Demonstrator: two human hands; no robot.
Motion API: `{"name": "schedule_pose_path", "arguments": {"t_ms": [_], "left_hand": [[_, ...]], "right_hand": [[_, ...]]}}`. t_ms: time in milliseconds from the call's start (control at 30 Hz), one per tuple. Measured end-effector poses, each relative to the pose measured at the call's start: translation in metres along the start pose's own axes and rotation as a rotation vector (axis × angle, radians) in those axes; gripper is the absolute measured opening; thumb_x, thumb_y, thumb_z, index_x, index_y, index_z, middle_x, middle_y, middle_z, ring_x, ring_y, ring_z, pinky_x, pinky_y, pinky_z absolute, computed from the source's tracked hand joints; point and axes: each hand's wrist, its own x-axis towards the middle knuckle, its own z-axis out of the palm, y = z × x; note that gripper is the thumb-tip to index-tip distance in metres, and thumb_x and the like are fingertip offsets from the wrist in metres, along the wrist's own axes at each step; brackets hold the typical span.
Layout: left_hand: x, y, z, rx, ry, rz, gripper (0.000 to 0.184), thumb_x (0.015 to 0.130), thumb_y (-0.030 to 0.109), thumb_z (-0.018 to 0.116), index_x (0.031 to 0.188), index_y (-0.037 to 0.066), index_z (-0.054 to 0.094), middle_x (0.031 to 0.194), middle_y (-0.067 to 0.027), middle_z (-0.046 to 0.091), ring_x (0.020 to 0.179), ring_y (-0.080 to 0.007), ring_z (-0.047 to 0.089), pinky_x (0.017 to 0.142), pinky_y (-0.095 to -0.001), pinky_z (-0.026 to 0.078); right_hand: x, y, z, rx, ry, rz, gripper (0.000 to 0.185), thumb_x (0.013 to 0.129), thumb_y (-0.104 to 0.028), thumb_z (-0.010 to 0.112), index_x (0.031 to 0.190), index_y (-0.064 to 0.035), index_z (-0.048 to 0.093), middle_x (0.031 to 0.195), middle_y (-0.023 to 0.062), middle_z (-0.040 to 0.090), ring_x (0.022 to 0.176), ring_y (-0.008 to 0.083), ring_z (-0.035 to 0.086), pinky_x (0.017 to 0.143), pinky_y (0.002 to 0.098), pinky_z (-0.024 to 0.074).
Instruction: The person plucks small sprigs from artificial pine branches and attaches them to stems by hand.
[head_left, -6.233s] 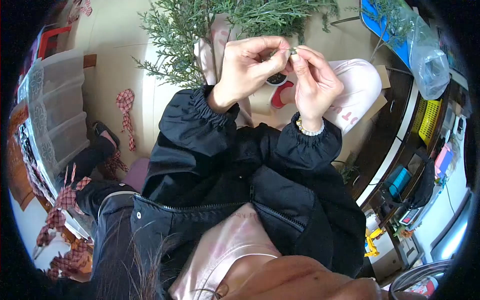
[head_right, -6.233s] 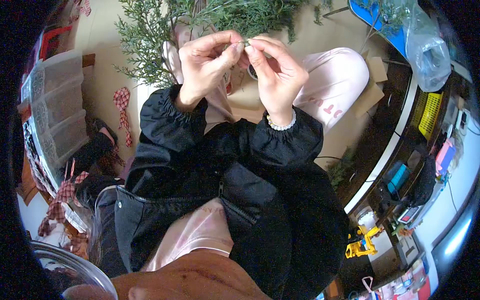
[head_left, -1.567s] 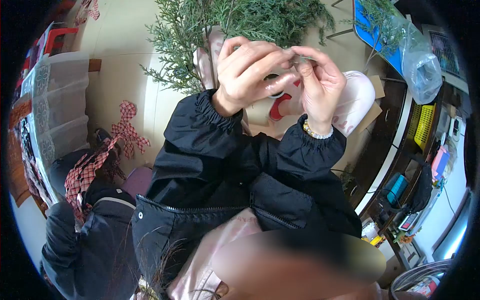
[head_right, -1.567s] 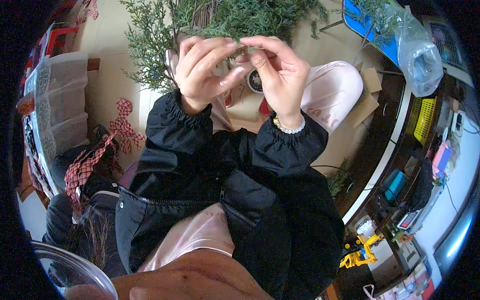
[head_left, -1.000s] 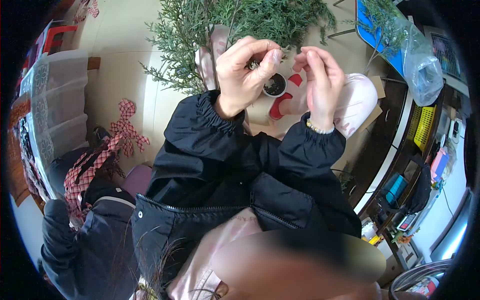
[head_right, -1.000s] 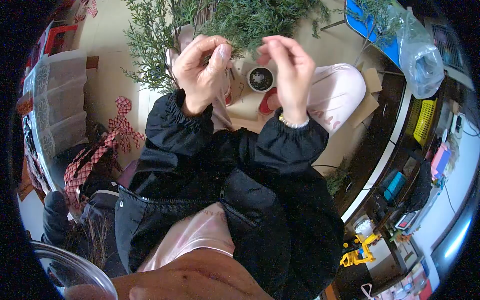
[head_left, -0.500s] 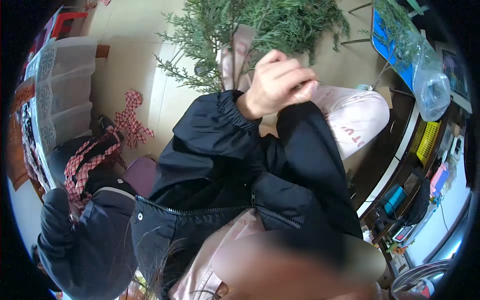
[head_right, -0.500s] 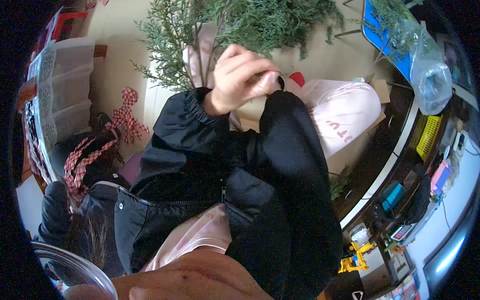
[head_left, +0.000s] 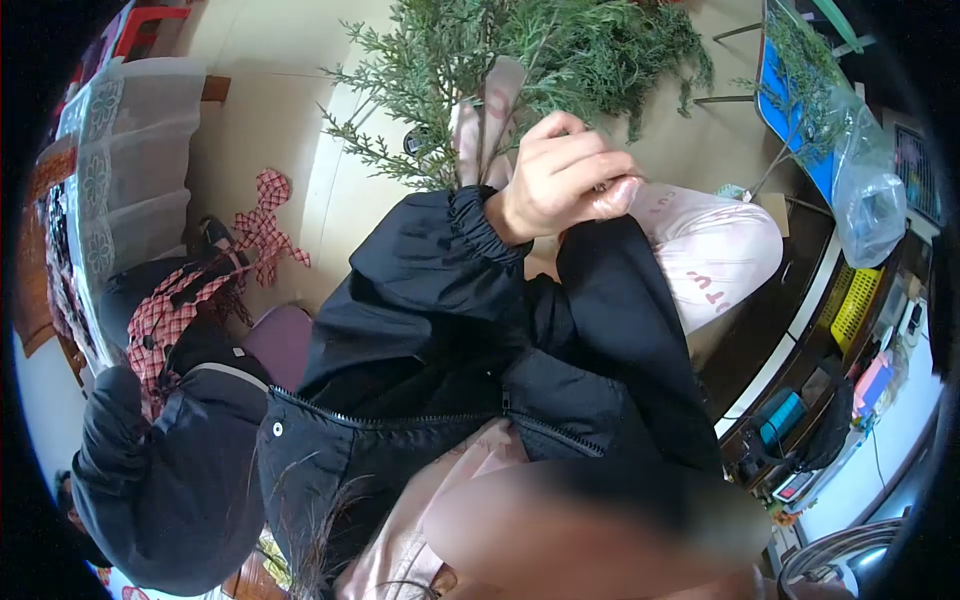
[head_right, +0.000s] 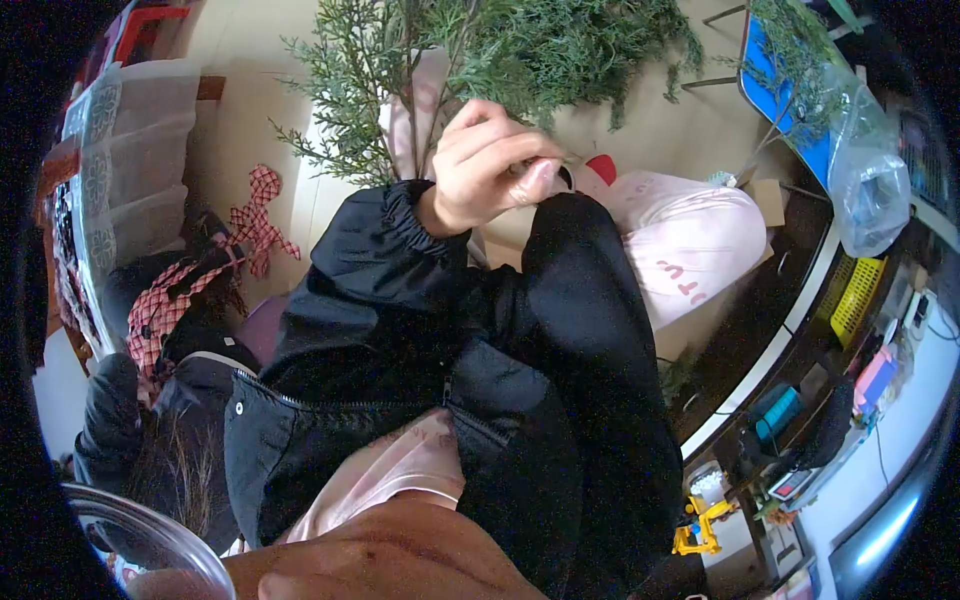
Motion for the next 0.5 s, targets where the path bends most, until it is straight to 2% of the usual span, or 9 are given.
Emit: {"name": "schedule_pose_path", "arguments": {"t_ms": [267, 400, 500], "left_hand": [[-0.002, 0.001, 0.003, 0.007, -0.036, 0.015, 0.009, 0.069, 0.013, 0.068, 0.073, 0.007, 0.063, 0.064, 0.0008, 0.059, 0.052, -0.013, 0.051, 0.055, -0.0246, 0.039], [0.0, 0.003, -0.002, 0.007, -0.032, -0.033, 0.009, 0.068, 0.013, 0.068, 0.073, 0.006, 0.063, 0.063, -0.0001, 0.058, 0.053, -0.0147, 0.05, 0.055, -0.0254, 0.039], [0.002, 0.004, -0.008, -0.002, -0.012, -0.106, 0.009, 0.068, 0.007, 0.067, 0.075, 0.003, 0.062, 0.065, -0.0033, 0.058, 0.056, -0.0155, 0.049, 0.053, -0.0254, 0.039]], "right_hand": [[-0.016, 0.014, 0.002, 0.012, 0.001, 0.006, 0.02, 0.075, -0.016, 0.059, 0.086, 0.0001, 0.062, 0.075, 0.0153, 0.063, 0.067, 0.0223, 0.06, 0.063, 0.0323, 0.047], [-0.039, 0.032, 0.0, 0.027, 0.001, 0.031, 0.018, 0.075, -0.014, 0.059, 0.086, -0.0003, 0.062, 0.075, 0.0157, 0.063, 0.067, 0.0236, 0.061, 0.063, 0.0327, 0.047], [-0.065, 0.052, -0.005, 0.047, 0.007, 0.068, 0.017, 0.075, -0.013, 0.058, 0.086, -0.0005, 0.062, 0.076, 0.0161, 0.063, 0.068, 0.0245, 0.061, 0.063, 0.0331, 0.0471]]}}
